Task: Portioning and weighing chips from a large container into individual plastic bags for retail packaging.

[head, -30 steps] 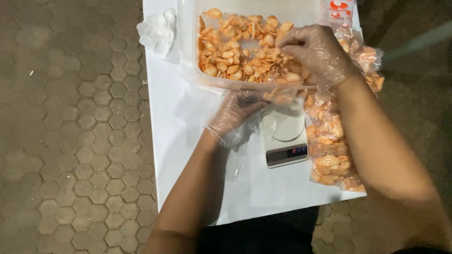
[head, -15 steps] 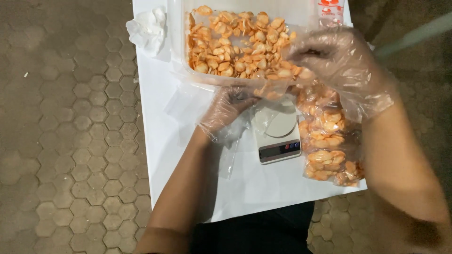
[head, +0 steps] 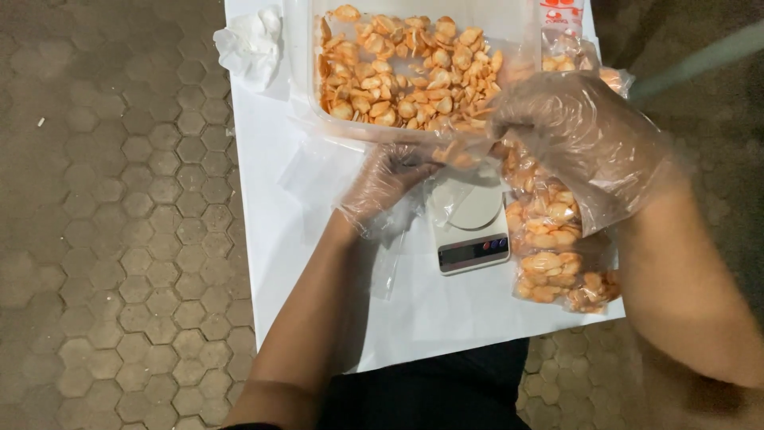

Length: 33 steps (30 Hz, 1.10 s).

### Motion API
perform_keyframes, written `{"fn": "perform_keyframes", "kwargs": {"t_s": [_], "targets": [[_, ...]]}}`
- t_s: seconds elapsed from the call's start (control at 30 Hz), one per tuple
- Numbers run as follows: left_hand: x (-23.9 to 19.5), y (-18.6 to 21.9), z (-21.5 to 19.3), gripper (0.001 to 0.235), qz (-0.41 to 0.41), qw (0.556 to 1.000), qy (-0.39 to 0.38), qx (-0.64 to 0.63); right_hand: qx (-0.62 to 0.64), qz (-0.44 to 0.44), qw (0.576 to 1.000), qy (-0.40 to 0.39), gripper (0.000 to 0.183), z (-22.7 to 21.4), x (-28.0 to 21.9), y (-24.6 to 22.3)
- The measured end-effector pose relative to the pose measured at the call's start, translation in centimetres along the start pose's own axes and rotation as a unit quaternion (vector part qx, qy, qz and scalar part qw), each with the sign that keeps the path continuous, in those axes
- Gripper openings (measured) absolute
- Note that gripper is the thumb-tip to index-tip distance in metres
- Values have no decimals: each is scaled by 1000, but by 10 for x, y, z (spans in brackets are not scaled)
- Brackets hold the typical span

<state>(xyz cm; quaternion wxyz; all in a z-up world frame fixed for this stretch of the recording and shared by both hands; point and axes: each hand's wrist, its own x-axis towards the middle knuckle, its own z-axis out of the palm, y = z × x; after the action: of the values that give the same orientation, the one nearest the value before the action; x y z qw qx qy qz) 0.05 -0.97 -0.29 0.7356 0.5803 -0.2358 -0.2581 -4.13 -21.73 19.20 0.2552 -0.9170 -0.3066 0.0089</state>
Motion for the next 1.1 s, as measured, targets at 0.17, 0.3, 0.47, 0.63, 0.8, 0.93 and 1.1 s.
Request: {"fn": "perform_keyframes", "kwargs": {"t_s": [0.17, 0.3, 0.47, 0.63, 0.8, 0.93, 1.1], "targets": [[-1, -3, 2, 18, -34, 999, 4, -31, 24, -35, 998, -42, 29, -8, 3, -11], [-2, -7, 3, 14, -51, 987, 21, -151, 42, -17, 999, -9, 16, 5, 1, -6], [-4, -6, 4, 16, -5, 989, -10, -146, 99, 219, 969, 50, 35, 12, 8, -22], [7, -28, -9, 20, 37, 999, -29, 4, 120, 232, 964, 49, 48, 7, 16, -25], [7, -38, -11, 20, 35, 999, -24, 29, 13, 177, 977, 115, 7, 12, -15, -48], [10, -36, -11, 17, 60, 998, -36, 3, 49, 463, 885, 23, 15, 47, -35, -68], [6, -25, 0, 13, 42, 998, 32, 47, 167, 440, 880, 62, 15, 103, -76, -38]]}}
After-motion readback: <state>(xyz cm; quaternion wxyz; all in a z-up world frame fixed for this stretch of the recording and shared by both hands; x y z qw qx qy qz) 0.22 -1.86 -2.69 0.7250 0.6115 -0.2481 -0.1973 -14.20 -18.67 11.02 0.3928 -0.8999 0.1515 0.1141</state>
